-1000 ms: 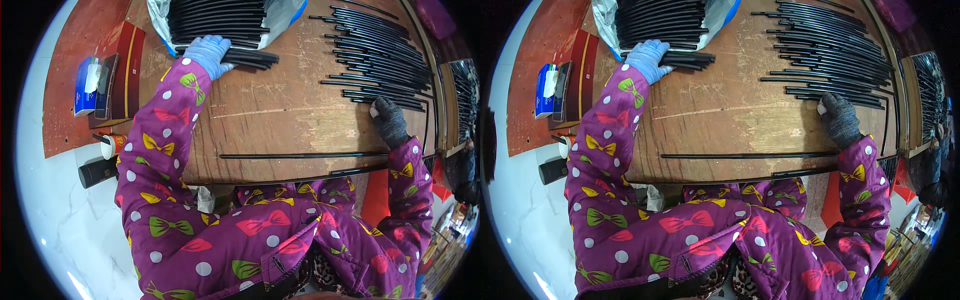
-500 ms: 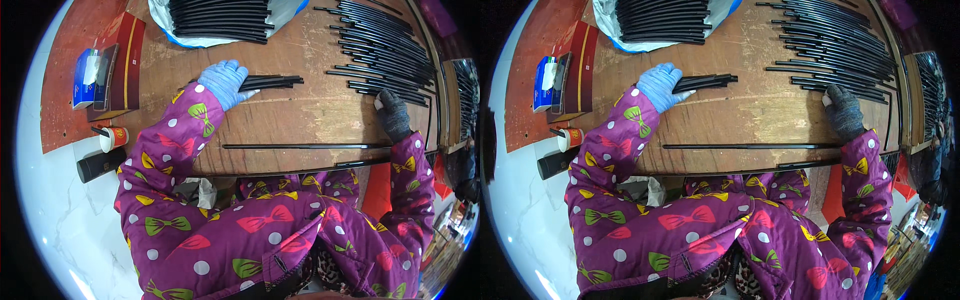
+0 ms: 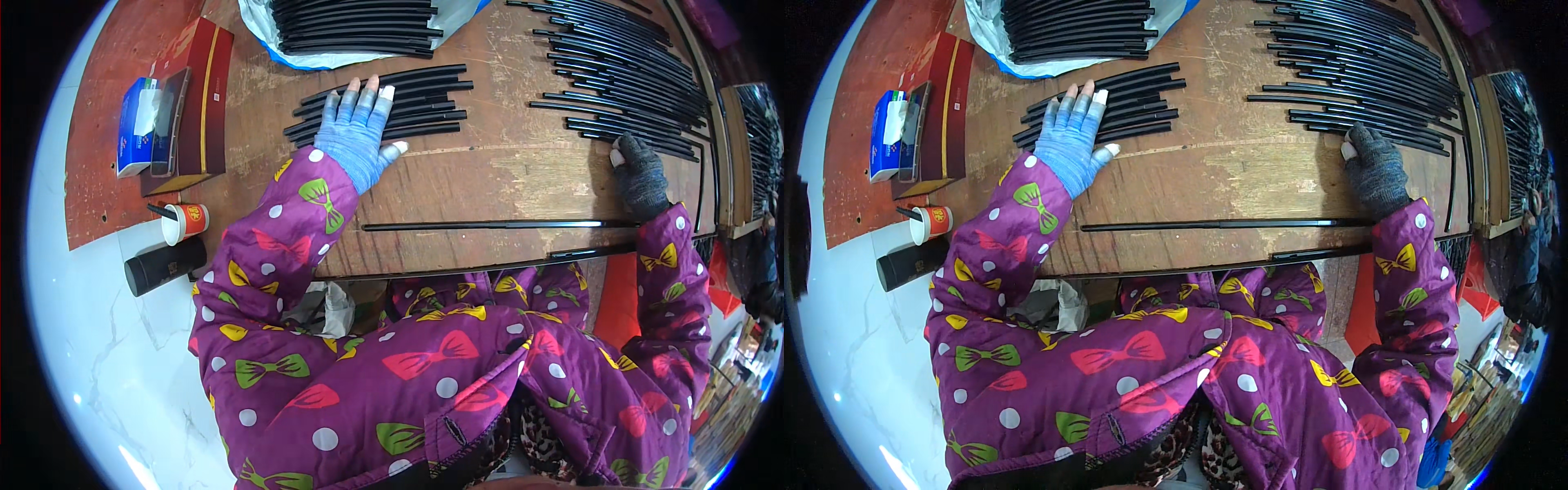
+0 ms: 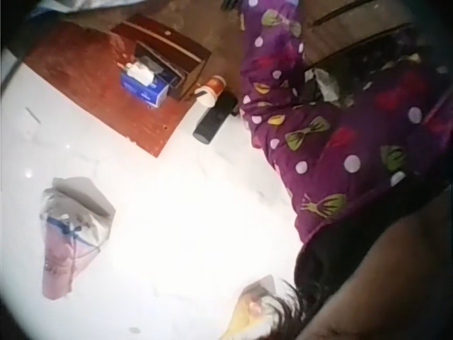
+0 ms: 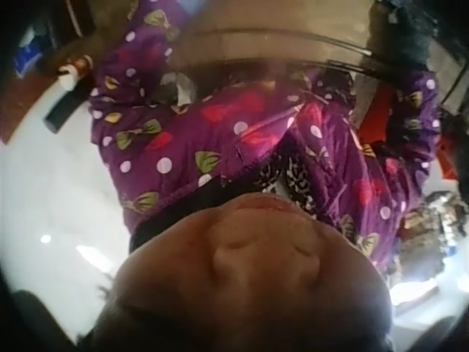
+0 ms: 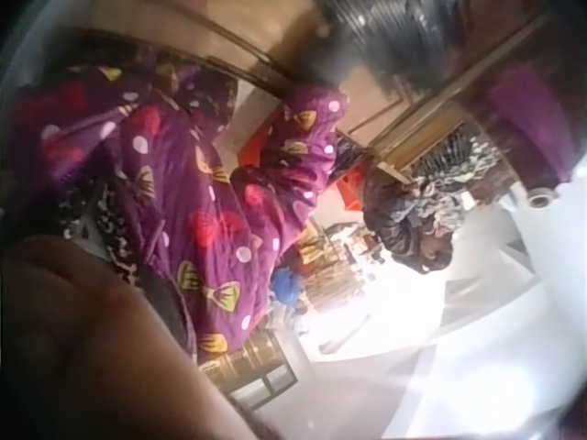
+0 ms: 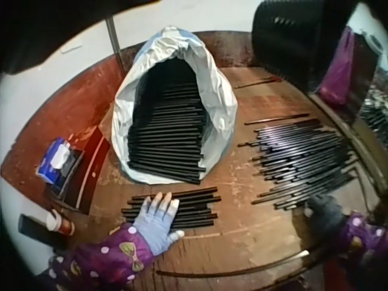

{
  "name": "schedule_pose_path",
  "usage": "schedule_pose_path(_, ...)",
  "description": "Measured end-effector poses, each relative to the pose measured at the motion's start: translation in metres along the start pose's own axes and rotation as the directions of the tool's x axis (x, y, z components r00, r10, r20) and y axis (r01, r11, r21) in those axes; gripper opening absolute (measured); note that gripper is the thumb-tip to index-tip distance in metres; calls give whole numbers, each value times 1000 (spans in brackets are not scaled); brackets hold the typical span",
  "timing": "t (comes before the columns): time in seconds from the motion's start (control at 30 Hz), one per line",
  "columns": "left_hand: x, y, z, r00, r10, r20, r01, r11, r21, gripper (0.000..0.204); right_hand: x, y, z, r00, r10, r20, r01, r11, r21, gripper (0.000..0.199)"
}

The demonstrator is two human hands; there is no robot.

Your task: Manually fitting small white caps onto the ends of long black tubes at a workbench.

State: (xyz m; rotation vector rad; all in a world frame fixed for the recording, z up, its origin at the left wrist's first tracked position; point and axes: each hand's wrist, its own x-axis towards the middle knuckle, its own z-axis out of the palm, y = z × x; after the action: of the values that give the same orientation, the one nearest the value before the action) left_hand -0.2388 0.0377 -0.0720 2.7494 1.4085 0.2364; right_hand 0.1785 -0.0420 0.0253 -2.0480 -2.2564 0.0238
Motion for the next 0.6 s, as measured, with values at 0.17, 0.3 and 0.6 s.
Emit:
schedule_pose_path(0.17, -5, -1, -6, 997, -11, 74, 11, 1000, -4, 82, 1, 1, 3, 999, 27, 35, -29, 996, 80, 17)
schedule_pose_path(0.3, -7, -6, -23, 995, 58, -75, -61, 997, -38, 65, 0, -6, -3, 1000, -19, 8, 18, 999, 47, 15)
schedule_pose_path(0.6, 9, -15, -24, 996, -84, 35, 87, 991, -100, 43, 0, -10, -3, 1000, 14, 0, -14, 999, 41, 15)
